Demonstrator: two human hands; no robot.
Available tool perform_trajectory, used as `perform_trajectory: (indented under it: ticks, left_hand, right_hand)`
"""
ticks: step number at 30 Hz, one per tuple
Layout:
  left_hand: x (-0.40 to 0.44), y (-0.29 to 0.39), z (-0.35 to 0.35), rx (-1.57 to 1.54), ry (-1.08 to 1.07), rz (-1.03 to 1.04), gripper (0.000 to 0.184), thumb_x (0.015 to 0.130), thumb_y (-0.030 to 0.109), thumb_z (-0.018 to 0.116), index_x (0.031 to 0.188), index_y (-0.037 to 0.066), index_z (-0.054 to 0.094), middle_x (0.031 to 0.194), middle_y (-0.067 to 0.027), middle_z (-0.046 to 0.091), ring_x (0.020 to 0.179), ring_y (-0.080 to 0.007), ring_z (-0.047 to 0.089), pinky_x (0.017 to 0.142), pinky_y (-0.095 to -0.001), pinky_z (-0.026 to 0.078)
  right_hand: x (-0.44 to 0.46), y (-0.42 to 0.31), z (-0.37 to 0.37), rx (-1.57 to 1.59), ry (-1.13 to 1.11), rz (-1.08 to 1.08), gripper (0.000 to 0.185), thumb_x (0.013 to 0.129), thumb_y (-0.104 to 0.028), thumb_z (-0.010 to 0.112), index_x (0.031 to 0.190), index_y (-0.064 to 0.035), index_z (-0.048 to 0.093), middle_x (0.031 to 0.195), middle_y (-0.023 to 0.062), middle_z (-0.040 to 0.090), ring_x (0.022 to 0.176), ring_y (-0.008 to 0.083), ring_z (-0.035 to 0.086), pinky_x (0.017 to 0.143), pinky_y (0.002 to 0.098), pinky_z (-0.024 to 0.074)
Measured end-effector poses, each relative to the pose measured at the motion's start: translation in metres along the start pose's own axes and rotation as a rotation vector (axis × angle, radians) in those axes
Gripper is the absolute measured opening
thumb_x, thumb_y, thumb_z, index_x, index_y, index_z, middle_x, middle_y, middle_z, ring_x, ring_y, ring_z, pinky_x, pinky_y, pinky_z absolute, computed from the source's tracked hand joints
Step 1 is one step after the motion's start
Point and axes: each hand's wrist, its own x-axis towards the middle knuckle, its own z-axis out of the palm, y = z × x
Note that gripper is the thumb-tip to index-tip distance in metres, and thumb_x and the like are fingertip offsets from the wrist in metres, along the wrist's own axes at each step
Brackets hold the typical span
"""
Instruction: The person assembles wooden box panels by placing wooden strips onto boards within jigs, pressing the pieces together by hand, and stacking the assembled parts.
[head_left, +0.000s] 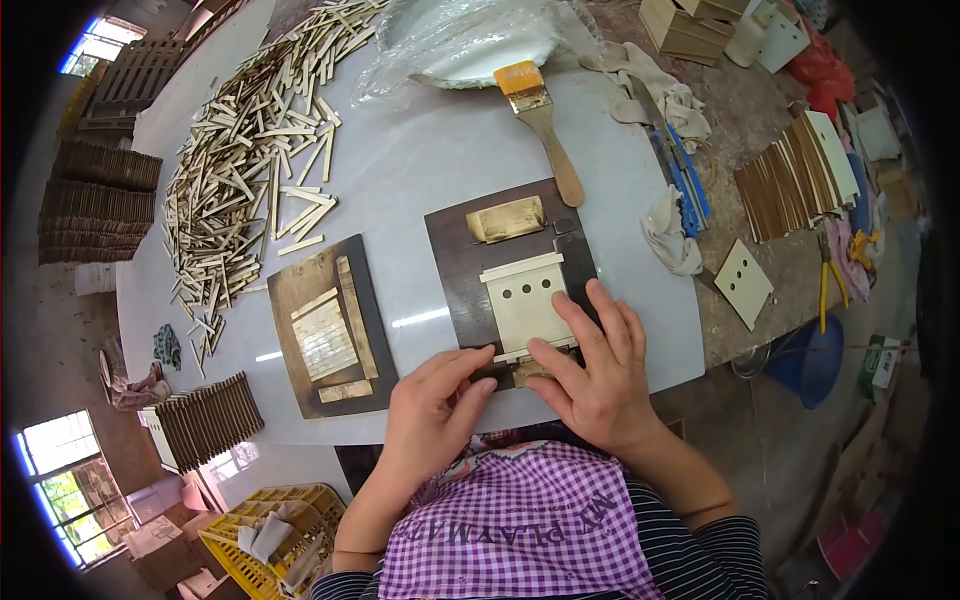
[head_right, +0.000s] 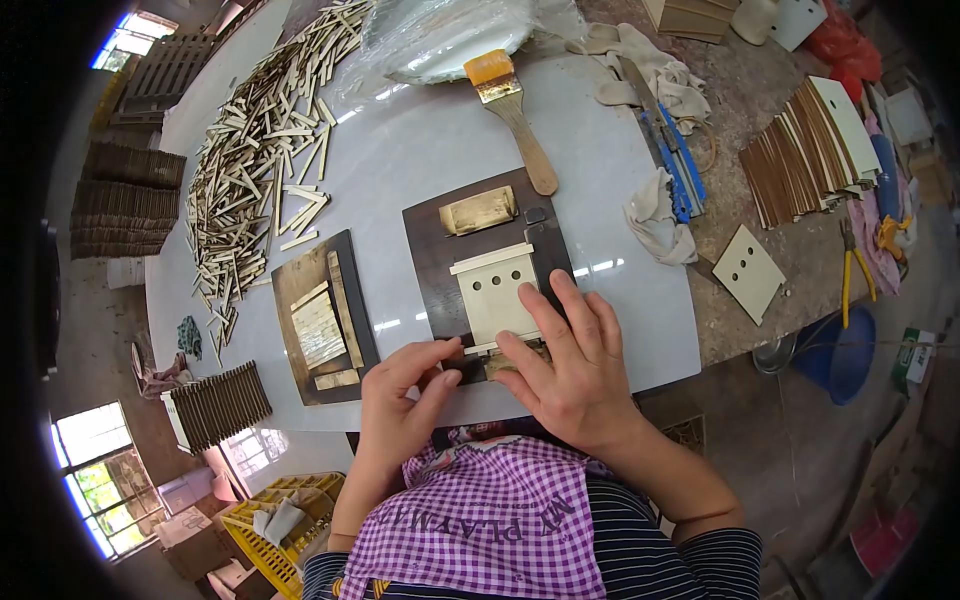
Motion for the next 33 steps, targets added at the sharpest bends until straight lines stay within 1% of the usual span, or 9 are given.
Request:
perform_trajectory:
  ticks: [4,9,13,16,20,25,29,32,33]
  left_hand:
    - [-0.004,0.003,-0.014,-0.199,-0.156,-0.186,0.035,0.087,0.001,0.074,0.122,0.001,0.071,0.101,-0.0107,0.074,0.077,-0.0137,0.065,0.069,-0.0280,0.053]
    - [-0.001,0.010,-0.014,-0.166,-0.198,-0.146,0.039,0.087,0.005,0.076,0.125,0.003,0.069,0.101,-0.0125,0.071,0.070,-0.0147,0.064,0.060,-0.0295,0.052]
    - [0.001,0.015,0.002,0.039,-0.134,0.049,0.047,0.084,0.006,0.079,0.129,0.001,0.066,0.106,-0.0135,0.066,0.076,-0.0190,0.065,0.064,-0.0317,0.054]
    - [0.003,0.007,0.023,0.446,-0.022,0.330,0.053,0.080,0.010,0.081,0.129,0.000,0.065,0.109,-0.0129,0.060,0.084,-0.0246,0.064,0.069,-0.0353,0.055]
    - [0.003,-0.004,0.029,0.589,-0.002,0.417,0.061,0.073,0.015,0.087,0.130,0.004,0.066,0.108,-0.0129,0.059,0.090,-0.0296,0.062,0.070,-0.0369,0.055]
    - [0.007,-0.008,0.023,0.573,-0.041,0.443,0.063,0.072,0.015,0.087,0.130,0.003,0.066,0.110,-0.0135,0.060,0.091,-0.0286,0.063,0.070,-0.0371,0.055]
    - [0.010,-0.008,0.019,0.541,-0.055,0.428,0.064,0.071,0.018,0.088,0.130,0.003,0.065,0.110,-0.0144,0.060,0.094,-0.0302,0.061,0.077,-0.0400,0.054]
    - [0.016,-0.001,0.012,0.555,0.007,0.386,0.068,0.072,0.022,0.088,0.132,0.003,0.062,0.120,-0.0158,0.062,0.107,-0.0333,0.061,0.089,-0.0426,0.053]
    - [0.015,-0.001,0.012,0.554,0.013,0.387,0.068,0.072,0.022,0.088,0.132,0.003,0.062,0.120,-0.0158,0.062,0.107,-0.0333,0.061,0.089,-0.0426,0.053]
  right_hand:
    - [-0.004,-0.001,-0.001,-0.037,0.015,0.048,0.040,0.081,-0.033,0.081,0.114,-0.0124,0.073,0.149,0.0199,0.050,0.144,0.0459,0.035,0.112,0.0595,0.0316]
    - [-0.006,0.000,-0.001,-0.039,0.020,0.061,0.040,0.082,-0.033,0.080,0.117,-0.0130,0.073,0.150,0.0203,0.049,0.145,0.0469,0.034,0.112,0.0591,0.0316]
    - [-0.010,0.005,0.002,-0.001,0.006,0.035,0.041,0.084,-0.033,0.078,0.119,-0.0130,0.071,0.151,0.0211,0.048,0.145,0.0463,0.034,0.112,0.0587,0.0320]
    - [-0.018,0.007,0.005,-0.040,0.051,0.022,0.044,0.086,-0.037,0.077,0.121,-0.0122,0.070,0.151,0.0210,0.048,0.145,0.0457,0.035,0.112,0.0586,0.0323]
    - [-0.016,0.004,0.002,-0.086,0.026,0.032,0.046,0.088,-0.041,0.075,0.122,-0.0109,0.069,0.151,0.0208,0.049,0.144,0.0451,0.036,0.112,0.0585,0.0324]
    - [-0.014,0.004,0.000,-0.066,0.000,0.055,0.049,0.087,-0.043,0.075,0.124,-0.0111,0.069,0.150,0.0196,0.050,0.144,0.0445,0.037,0.112,0.0586,0.0326]
    - [-0.013,0.006,-0.002,0.003,0.005,0.054,0.054,0.086,-0.040,0.077,0.129,-0.0092,0.065,0.149,0.0180,0.051,0.144,0.0417,0.038,0.113,0.0574,0.0325]
    - [-0.015,0.007,-0.003,0.053,-0.004,0.086,0.064,0.084,-0.039,0.078,0.135,-0.0043,0.059,0.149,0.0178,0.051,0.144,0.0408,0.039,0.113,0.0581,0.0319]
    - [-0.014,0.006,-0.003,0.050,-0.003,0.081,0.064,0.084,-0.039,0.078,0.135,-0.0043,0.059,0.149,0.0178,0.051,0.144,0.0408,0.039,0.113,0.0581,0.0319]
